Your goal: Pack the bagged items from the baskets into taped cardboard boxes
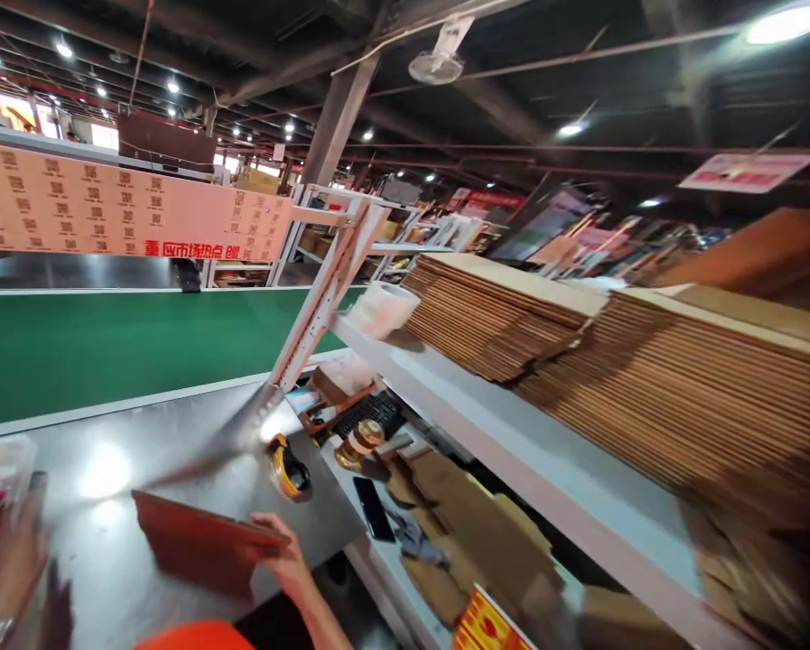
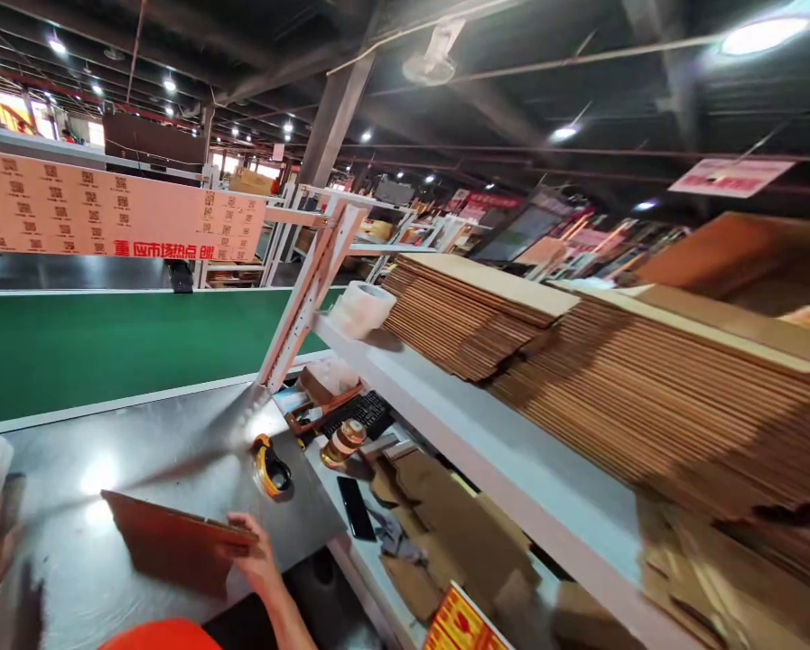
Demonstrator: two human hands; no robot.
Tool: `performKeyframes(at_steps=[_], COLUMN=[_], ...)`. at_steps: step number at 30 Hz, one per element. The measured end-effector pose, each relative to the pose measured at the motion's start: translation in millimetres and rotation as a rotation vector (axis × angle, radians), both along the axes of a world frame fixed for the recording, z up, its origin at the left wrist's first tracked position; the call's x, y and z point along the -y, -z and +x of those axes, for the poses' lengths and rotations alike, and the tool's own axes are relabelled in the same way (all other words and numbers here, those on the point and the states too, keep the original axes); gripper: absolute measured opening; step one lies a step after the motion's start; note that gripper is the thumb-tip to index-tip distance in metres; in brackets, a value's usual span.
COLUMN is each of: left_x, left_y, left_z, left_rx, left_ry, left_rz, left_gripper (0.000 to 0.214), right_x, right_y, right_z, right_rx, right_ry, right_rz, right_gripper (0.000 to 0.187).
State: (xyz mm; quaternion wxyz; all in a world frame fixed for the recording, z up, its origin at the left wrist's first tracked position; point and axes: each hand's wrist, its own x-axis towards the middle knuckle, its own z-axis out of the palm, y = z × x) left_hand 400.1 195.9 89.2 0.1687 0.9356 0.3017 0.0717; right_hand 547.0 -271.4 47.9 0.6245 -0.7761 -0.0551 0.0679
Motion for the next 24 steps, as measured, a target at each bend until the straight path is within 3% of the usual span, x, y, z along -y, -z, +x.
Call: performKeyframes(at_steps=[1, 3, 6, 8, 11, 14, 18, 20, 24], left_x=[17, 59, 120, 143, 150, 148, 161, 164, 146], left_y=[-2.1, -1.7, 6.7, 12.9, 15.7, 8.9, -2.0, -3.0, 1.0], left_z=[8, 28, 57, 71, 81, 80, 69, 64, 56], left_rx=[0.164, 0.319, 0.322, 0.342, 0.408, 0.426, 0.388, 0.379, 0.296], left_ry=[-0.019, 0.059, 0.127, 0.08, -0.073, -0.169, 0.011, 0.074, 0.053], left_rz=[-0.03, -0.262, -0.634, -0.721, -0.728, -0.714, -0.709, -0.71, -0.687], left_gripper=[0.069, 0.073, 0.084, 0.09, 0.093, 0.087, 0.063, 0.064, 0.088], right_x=[2, 6, 6, 4, -1, -14, -37, -42, -37], right_y=[-1.4, -5.0, -10.5, -12.9, -15.3, -20.3, -33.5, -38.6, -33.0], right_z=[1, 4, 4, 0, -9, -15, -7, 4, 28], right_rx=[-0.011, -0.017, -0.014, -0.008, 0.015, 0.012, -0.02, -0.035, -0.223], right_ry=[-0.026, -0.03, 0.039, 0.095, 0.122, 0.021, -0.187, -0.246, -0.368], right_rz=[0.049, 0.119, 0.109, 0.081, 0.107, 0.231, 0.415, 0.451, 0.413], right_gripper=[0.059, 0.064, 0.063, 0.061, 0.057, 0.066, 0.092, 0.096, 0.073])
